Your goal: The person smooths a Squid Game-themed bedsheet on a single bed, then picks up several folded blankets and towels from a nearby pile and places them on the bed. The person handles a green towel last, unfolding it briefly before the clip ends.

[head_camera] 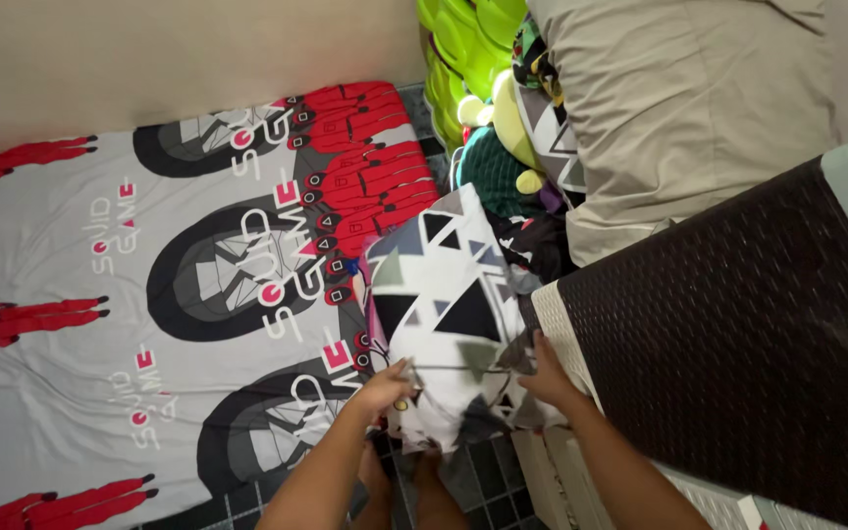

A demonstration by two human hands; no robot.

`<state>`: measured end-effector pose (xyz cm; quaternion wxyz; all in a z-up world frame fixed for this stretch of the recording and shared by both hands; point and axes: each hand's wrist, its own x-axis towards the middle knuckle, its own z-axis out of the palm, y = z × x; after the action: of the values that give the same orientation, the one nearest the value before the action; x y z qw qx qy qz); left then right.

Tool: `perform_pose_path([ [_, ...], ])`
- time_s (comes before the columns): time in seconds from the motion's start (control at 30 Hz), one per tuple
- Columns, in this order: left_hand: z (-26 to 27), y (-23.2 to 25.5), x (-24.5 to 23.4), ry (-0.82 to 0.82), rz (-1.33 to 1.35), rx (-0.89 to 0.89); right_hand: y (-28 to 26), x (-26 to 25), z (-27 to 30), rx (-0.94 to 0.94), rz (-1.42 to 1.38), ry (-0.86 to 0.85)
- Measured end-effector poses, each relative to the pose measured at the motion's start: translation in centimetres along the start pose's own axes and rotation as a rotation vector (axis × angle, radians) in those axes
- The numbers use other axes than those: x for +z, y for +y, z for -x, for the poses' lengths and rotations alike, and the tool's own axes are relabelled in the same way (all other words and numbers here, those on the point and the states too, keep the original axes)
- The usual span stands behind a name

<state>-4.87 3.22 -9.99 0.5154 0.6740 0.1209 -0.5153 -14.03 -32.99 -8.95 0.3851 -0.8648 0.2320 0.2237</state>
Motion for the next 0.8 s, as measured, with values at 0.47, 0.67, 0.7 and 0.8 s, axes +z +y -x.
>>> perform_pose_path([
  [0.47, -2.7, 18.2, 2.5, 0.176, -0.258, 0.641, -12.2, -3.3, -2.6, -0.441, -0.304, 0.617],
  [0.67, -8.4, 32.2, 11.2, 0.082, -0.056, 0.761, -19.4, -12.5, -3.6, -0.288, -0.907, 0.794],
  [0.7, -9.2, 34.6, 13.1, 0.024, 0.016, 0.724, -19.9, -14.1, -4.1, -0.280, -0.970, 0.852],
  [0.8, -10.8, 41.1, 18.0, 0.039, 0.054, 0.789, -19.9, -18.5, -5.9, -0.226, -1.204, 0.941],
])
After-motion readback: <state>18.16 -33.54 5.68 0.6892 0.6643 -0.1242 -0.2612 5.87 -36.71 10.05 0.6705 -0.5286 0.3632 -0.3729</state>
